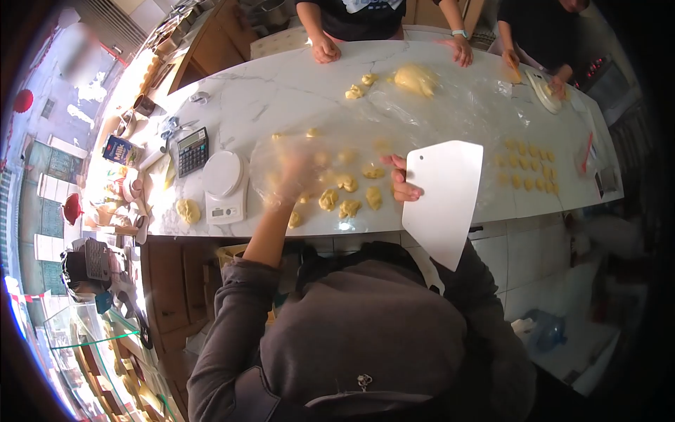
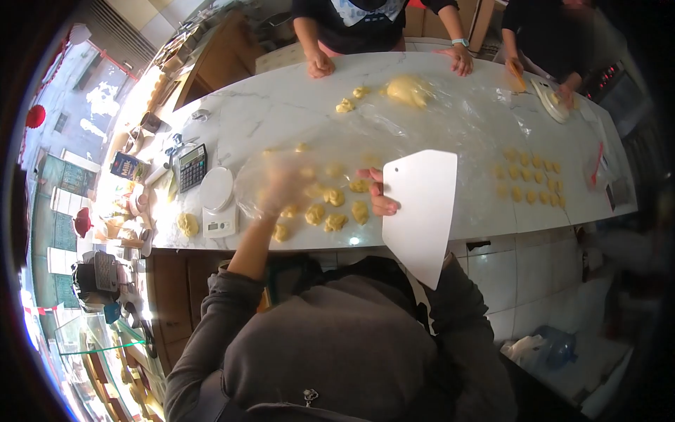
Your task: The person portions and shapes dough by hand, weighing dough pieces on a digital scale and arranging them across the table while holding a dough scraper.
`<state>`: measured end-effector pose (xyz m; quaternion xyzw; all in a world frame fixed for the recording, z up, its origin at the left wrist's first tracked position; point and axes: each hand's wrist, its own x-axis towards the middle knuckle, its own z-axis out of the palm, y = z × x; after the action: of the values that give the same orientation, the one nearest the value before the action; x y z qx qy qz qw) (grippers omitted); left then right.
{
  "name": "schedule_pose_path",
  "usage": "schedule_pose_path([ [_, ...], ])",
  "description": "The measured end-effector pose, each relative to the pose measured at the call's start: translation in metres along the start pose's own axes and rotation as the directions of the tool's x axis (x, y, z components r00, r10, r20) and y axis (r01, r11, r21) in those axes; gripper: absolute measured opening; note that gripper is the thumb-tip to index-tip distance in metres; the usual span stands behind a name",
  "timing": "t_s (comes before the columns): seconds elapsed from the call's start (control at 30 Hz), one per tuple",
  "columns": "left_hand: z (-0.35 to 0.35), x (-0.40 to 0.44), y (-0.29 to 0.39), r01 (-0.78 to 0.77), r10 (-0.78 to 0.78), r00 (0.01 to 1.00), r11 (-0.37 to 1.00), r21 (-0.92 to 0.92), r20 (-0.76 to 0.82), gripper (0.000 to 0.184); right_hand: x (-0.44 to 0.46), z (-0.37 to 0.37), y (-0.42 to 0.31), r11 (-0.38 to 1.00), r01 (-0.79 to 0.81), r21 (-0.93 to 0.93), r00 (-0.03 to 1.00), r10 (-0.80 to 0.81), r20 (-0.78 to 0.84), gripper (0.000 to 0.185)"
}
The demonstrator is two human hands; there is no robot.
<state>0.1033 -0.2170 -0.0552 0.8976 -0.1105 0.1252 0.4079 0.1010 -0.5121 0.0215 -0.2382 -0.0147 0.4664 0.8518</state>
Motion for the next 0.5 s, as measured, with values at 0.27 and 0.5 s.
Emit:
schedule_pose_path([
  [0.27, -0.101, -0.085, 0.052, 0.430, -0.587, 0.761, 0.136, -0.893, 0.277, 0.046, -0.009, 0.005, 0.064, 0.935, 0.223, -0.277, 0.879, -0.315, -0.358, 0.022],
  [0.5, -0.113, -0.139, 0.047, 0.708, -0.768, 0.623, 0.472, -0.525, 0.150, 0.026, -0.007, -0.023, 0.090, 0.911, -0.031, -0.410, 0.812, -0.216, -0.542, 0.024],
])
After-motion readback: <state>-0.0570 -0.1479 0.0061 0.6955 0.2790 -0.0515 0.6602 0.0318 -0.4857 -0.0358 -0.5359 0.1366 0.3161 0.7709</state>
